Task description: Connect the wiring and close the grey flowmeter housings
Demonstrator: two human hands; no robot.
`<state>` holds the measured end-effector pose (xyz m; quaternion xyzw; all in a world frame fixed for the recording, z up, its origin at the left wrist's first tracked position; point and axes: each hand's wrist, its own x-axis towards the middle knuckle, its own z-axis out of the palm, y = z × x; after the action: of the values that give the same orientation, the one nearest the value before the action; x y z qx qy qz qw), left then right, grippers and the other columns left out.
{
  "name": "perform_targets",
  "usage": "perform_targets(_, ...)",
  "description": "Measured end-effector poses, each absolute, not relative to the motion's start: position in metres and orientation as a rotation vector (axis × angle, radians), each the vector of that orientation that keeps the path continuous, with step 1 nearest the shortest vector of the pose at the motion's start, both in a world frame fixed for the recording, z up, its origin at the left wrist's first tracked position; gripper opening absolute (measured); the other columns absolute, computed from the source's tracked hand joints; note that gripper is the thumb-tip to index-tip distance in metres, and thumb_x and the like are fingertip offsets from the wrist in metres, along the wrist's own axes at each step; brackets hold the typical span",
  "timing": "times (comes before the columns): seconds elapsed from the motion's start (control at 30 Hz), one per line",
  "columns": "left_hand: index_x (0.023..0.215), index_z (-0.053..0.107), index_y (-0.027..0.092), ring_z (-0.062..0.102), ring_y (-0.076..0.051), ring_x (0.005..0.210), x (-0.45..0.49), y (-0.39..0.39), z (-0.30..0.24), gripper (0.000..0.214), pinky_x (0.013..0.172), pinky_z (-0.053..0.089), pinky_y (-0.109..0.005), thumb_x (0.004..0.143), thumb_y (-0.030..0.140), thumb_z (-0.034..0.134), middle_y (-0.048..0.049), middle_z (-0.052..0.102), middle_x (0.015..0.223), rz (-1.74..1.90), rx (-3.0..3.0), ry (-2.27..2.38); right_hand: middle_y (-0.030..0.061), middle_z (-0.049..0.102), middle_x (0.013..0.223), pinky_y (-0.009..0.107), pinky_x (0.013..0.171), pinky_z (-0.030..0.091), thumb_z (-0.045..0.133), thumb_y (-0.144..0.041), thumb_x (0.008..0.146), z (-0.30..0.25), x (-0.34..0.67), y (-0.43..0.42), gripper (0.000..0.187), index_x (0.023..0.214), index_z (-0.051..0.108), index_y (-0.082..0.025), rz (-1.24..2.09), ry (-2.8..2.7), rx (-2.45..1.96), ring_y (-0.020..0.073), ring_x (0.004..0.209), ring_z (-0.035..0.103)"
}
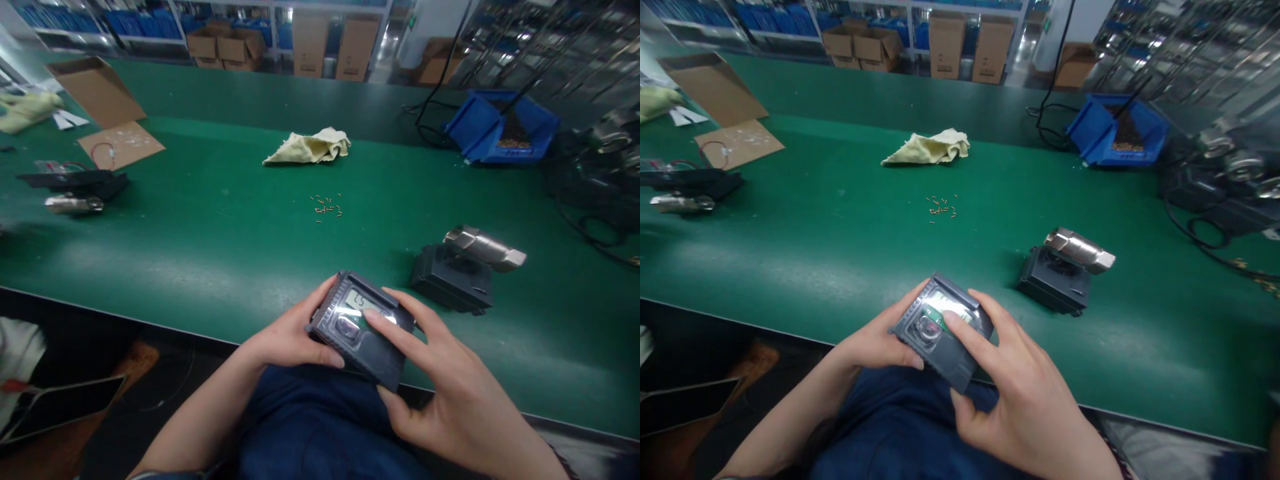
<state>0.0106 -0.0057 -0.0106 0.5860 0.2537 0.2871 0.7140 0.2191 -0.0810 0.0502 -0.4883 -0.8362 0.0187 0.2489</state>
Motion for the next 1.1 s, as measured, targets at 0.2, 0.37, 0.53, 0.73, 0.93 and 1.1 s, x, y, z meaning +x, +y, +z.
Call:
perform_targets(0.2, 0.149, 0.022, 0.026, 0.049, -0.035, 0.126, 0.012, -0.005, -0.01, 0.111, 0.099, 0.045, -0.047, 0.059, 0.048, 0.083, -0.0148, 0.042, 0.146, 0.646, 1.321, 0.568, 0.0189, 0.043, 0.135, 0.039, 0.087, 0.057, 0.05, -0.017, 0.075, 0.054, 0.221, -0.08, 0.058, 0.132, 0.043, -0.018, 0.052, -2.31, -1.337, 0.0285, 0.119, 0.055)
perform_targets(0.37, 0.15, 0.019, 0.025, 0.051, -0.035, 0.124, 0.013, -0.005, -0.009, 0.112, 0.097, 0.047, -0.047, 0.06, 0.046, 0.082, -0.0155, 0.036, 0.15, 0.626, 1.334, 0.583, 0.0178, 0.043, 0.135, 0.037, 0.085, 0.058, 0.05, -0.018, 0.074, 0.054, 0.223, -0.08, 0.061, 0.134, 0.041, -0.019, 0.055, -2.316, -1.367, 0.0277, 0.118, 0.056)
perform_targets(0.53, 0.15, 0.019, 0.022, 0.048, -0.035, 0.126, 0.013, -0.006, -0.007, 0.11, 0.102, 0.041, -0.05, 0.063, 0.059, 0.075, -0.0155, 0.038, 0.149, 0.648, 1.436, 0.634, 0.0171, 0.044, 0.134, 0.038, 0.086, 0.058, 0.051, -0.018, 0.074, 0.055, 0.224, -0.078, 0.063, 0.135, 0.041, -0.02, 0.082, -2.301, -1.381, 0.0278, 0.118, 0.056)
perform_targets(0.73, 0.137, 0.048, 0.017, 0.046, -0.034, 0.126, 0.0, -0.001, 0.021, 0.083, 0.109, 0.031, -0.053, 0.075, 0.072, 0.051, -0.0158, 0.053, 0.136, 0.608, 1.682, 0.821, 0.0186, 0.041, 0.136, 0.042, 0.086, 0.057, 0.053, -0.017, 0.073, 0.053, 0.219, -0.084, 0.061, 0.134, 0.042, -0.02, 0.08, -2.294, -1.355, 0.0293, 0.119, 0.054)
perform_targets(0.93, 0.138, 0.041, 0.011, 0.059, -0.031, 0.111, 0.002, -0.006, 0.037, 0.085, 0.094, 0.047, -0.047, 0.07, 0.054, 0.068, -0.0153, 0.062, 0.124, 0.455, 1.278, 0.772, 0.0154, 0.035, 0.143, 0.05, 0.096, 0.049, 0.059, -0.025, 0.075, 0.041, 0.219, -0.092, 0.064, 0.136, 0.041, -0.025, 0.265, -2.284, -1.245, 0.0315, 0.129, 0.043)
perform_targets(1.1, 0.146, 0.03, 0.015, 0.059, -0.03, 0.109, -0.002, -0.024, 0.023, 0.091, 0.093, 0.049, -0.045, 0.071, 0.053, 0.066, -0.0169, 0.049, 0.136, 0.578, 1.355, 0.879, 0.0161, 0.047, 0.138, 0.04, 0.09, 0.054, 0.059, -0.044, 0.081, 0.022, 0.221, -0.082, 0.077, 0.145, 0.022, -0.023, 0.864, -1.785, -1.279, 0.0258, 0.117, 0.058)
